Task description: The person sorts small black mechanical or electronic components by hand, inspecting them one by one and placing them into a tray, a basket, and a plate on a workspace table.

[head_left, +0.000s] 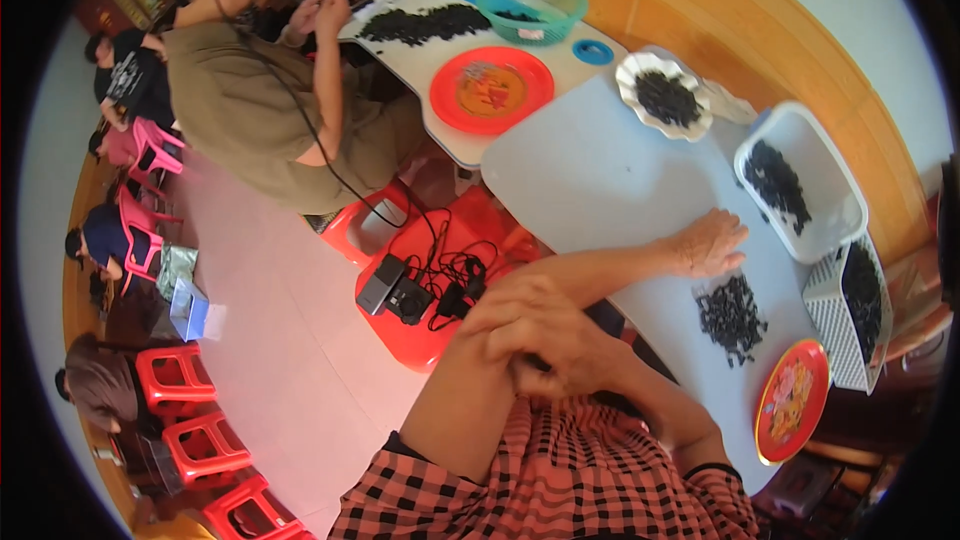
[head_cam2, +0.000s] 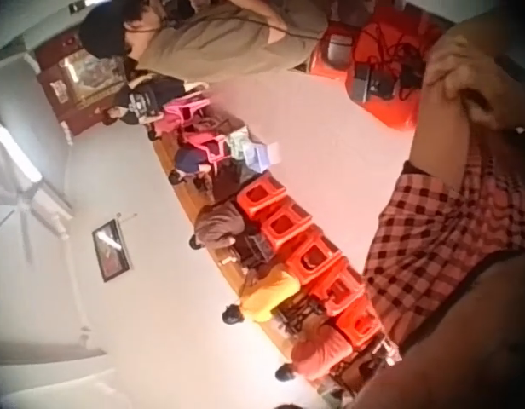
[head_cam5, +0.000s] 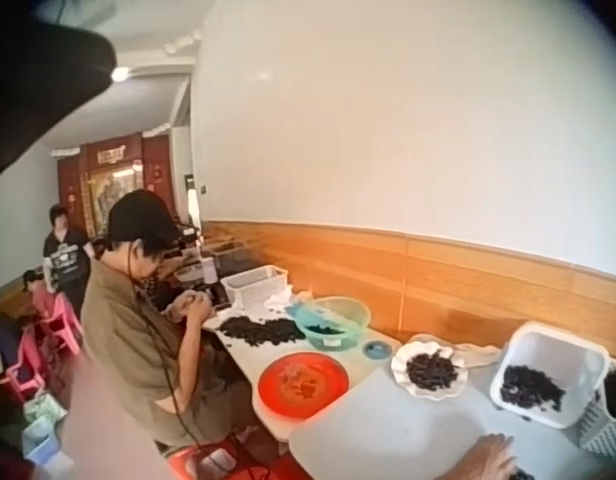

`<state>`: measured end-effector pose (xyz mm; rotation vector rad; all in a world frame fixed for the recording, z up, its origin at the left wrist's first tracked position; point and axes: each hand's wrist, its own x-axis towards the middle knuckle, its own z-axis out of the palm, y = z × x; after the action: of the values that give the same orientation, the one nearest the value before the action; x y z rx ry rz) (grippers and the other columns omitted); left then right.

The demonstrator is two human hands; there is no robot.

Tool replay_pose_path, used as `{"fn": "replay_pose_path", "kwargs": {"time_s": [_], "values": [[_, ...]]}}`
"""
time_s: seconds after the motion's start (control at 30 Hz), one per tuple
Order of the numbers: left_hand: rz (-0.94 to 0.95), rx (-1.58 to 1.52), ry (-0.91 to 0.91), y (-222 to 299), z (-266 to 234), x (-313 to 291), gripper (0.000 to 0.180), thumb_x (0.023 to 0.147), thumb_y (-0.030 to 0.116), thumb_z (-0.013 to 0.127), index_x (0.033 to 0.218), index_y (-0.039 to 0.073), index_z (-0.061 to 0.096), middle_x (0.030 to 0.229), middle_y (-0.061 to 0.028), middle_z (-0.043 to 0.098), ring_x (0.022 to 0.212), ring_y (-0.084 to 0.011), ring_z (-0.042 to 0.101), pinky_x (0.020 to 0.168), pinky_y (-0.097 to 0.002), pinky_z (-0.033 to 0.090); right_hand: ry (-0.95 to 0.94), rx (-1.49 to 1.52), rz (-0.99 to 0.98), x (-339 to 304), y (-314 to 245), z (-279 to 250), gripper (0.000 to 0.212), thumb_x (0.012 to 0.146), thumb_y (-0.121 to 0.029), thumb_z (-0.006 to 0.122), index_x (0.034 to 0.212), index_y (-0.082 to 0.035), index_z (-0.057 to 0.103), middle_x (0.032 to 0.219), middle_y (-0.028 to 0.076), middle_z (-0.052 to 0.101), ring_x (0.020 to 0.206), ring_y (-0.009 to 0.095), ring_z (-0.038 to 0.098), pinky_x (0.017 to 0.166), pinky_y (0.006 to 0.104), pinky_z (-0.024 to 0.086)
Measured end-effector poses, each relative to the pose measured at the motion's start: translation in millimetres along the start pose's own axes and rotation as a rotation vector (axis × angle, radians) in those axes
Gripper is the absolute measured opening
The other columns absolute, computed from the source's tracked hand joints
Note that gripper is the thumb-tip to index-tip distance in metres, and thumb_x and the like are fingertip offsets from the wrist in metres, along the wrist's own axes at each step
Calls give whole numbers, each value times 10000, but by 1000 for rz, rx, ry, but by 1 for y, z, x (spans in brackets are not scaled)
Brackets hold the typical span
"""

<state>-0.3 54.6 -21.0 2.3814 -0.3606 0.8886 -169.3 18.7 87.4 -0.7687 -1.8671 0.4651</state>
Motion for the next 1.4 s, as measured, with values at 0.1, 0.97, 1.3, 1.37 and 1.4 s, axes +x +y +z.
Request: {"fn": "replay_pose_path", "kwargs": {"time_s": [0.1, 0.97, 1.3, 1.37, 1.4], "values": [[-3, 30, -28, 2, 0, -5, 301, 785, 261, 641, 855, 16, 481, 829, -156, 515, 797, -326, 523, 737, -421, 419, 37, -158, -1, -2, 9, -5, 324, 659, 31, 636, 950, -73, 538, 1046, 97, 617, 981, 298, 580, 891, 423, 414], [30, 105, -76, 4, -2, -3, 269, 797, 251, 642, 823, 27, 495, 862, -142, 489, 819, -307, 508, 739, -404, 425, 5, 175, -23, -4, -48, 13, 522, 637, -141, 738, 1112, -50, 543, 1156, 108, 549, 1016, 285, 527, 859, 435, 380], [8, 133, -80, 6, -4, -5, 304, 818, 307, 613, 777, 15, 541, 859, -138, 514, 815, -276, 521, 745, -386, 428, -45, 103, -12, -13, -15, 11, 575, 625, -119, 681, 1175, -120, 515, 1224, 65, 529, 1162, 281, 473, 929, 443, 344], [7, 138, -85, 6, -5, -4, 300, 815, 303, 615, 777, 15, 539, 855, -139, 511, 809, -280, 519, 739, -388, 428, -43, 47, 75, -22, -8, 1, 531, 641, -78, 652, 1159, -115, 540, 1208, 52, 549, 1164, 275, 488, 940, 437, 357], [7, 141, -85, 7, -4, -4, 297, 812, 298, 617, 777, 15, 538, 850, -140, 508, 804, -284, 517, 733, -390, 427, 26, -79, 92, -30, 4, 4, 506, 651, -59, 638, 1147, -112, 553, 1186, 51, 563, 1145, 269, 504, 935, 424, 365]]}}
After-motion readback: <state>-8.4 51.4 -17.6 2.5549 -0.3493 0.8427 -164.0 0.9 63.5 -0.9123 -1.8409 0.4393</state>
